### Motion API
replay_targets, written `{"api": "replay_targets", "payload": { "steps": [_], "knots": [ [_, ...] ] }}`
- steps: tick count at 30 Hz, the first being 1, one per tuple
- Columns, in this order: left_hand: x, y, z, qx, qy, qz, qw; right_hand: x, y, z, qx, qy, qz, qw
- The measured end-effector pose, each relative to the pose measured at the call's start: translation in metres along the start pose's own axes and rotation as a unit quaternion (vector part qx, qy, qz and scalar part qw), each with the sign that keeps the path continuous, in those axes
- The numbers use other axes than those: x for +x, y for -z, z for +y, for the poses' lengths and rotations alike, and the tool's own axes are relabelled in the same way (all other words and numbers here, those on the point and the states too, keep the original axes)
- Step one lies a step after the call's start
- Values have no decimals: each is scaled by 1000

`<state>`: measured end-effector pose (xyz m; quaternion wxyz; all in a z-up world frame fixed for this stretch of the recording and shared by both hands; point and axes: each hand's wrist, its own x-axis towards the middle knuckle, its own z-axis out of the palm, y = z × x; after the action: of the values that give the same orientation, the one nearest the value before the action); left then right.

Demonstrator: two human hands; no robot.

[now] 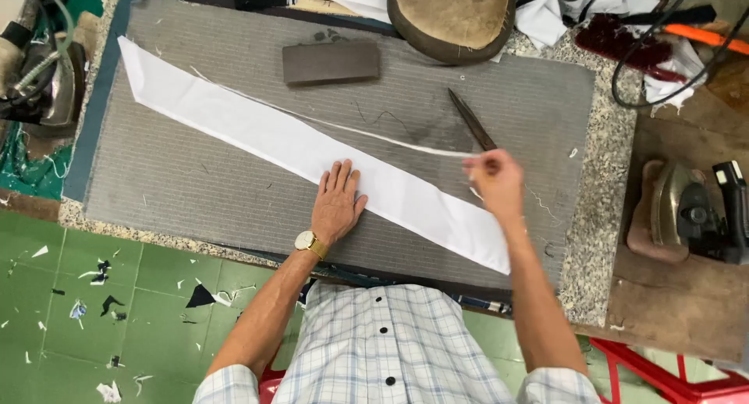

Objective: The person irons a long white fabric strip on a workbench, then uses shears to trim the edges and cut the strip into smaller rectangular pieces. The person folds the fabric and places the cut pieces into a red basket.

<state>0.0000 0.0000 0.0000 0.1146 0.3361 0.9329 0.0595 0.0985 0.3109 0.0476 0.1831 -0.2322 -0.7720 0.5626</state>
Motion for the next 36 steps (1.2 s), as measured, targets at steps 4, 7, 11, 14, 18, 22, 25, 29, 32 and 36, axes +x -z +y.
{"api": "replay_targets", "payload": {
  "steps": [4,7,11,14,18,22,25,29,32,36],
  "knots": [
    [-2,0,-4,2,-20,-12,1000,-39,93,-23,77,-24,63,995],
    [-3,-10,-18,7,-104,166,981,-96,193,55,125,-261,258,922],
    [-4,7,-44,-57,-135,104,984,-307,334,207,-353,58,335,872],
    [-8,24,-86,-94,-98,78,988,-415,332,192,-399,3,418,816],
    [-8,16,-191,-68,0,201,977,-515,284,171,-453,-58,517,724],
    [6,33,-304,6,58,279,958,-486,193,191,-488,-113,594,629],
    [18,41,-376,88,202,310,925,-346,84,135,-326,-122,487,801],
    [44,16,-445,151,266,324,895,-211,3,64,-386,-140,333,849],
    [65,-5,-462,139,285,355,879,-176,-20,81,-439,-208,306,819],
    [75,-6,-450,106,347,357,861,-157,7,171,-481,-208,321,789]
  ]
}}
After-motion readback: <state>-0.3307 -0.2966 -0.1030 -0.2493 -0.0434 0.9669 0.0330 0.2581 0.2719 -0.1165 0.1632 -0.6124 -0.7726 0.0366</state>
